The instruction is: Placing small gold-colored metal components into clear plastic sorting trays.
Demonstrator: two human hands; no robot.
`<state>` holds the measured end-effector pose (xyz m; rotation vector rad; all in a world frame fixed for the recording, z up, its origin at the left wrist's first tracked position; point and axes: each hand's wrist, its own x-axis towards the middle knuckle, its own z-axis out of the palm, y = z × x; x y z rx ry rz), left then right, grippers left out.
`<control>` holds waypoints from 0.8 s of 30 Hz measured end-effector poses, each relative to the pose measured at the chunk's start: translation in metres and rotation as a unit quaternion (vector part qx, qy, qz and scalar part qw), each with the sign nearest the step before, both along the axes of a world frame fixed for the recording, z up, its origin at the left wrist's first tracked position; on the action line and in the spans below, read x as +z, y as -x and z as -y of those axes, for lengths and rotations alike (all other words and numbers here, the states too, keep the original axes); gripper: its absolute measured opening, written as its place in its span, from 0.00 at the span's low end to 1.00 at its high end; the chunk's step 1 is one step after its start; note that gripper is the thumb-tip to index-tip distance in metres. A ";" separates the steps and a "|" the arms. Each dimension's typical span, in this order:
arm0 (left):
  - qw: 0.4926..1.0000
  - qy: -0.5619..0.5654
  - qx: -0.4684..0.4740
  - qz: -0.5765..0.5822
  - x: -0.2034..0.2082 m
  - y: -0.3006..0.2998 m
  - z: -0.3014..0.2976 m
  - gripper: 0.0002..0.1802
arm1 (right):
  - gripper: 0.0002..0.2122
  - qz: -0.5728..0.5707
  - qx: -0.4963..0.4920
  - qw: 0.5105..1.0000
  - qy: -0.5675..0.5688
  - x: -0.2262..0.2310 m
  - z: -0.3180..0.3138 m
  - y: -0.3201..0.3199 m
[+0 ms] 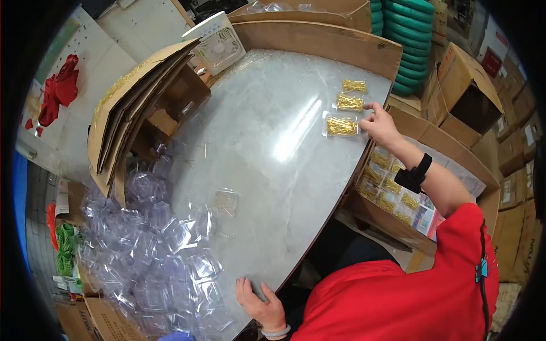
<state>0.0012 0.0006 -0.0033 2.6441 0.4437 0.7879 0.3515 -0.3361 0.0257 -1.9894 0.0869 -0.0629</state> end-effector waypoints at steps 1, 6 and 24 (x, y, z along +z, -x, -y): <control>1.000 -0.002 0.000 0.002 0.000 0.000 -0.001 0.20 | 0.28 0.007 -0.002 1.000 0.004 0.001 -0.004 0.000; 1.000 -0.011 -0.003 0.005 -0.002 0.000 -0.001 0.20 | 0.33 0.014 0.003 1.000 0.015 -0.001 -0.010 -0.003; 0.929 0.020 -0.349 -0.119 0.083 -0.142 0.076 0.37 | 0.28 -0.048 0.200 0.976 -0.071 0.004 -0.010 0.024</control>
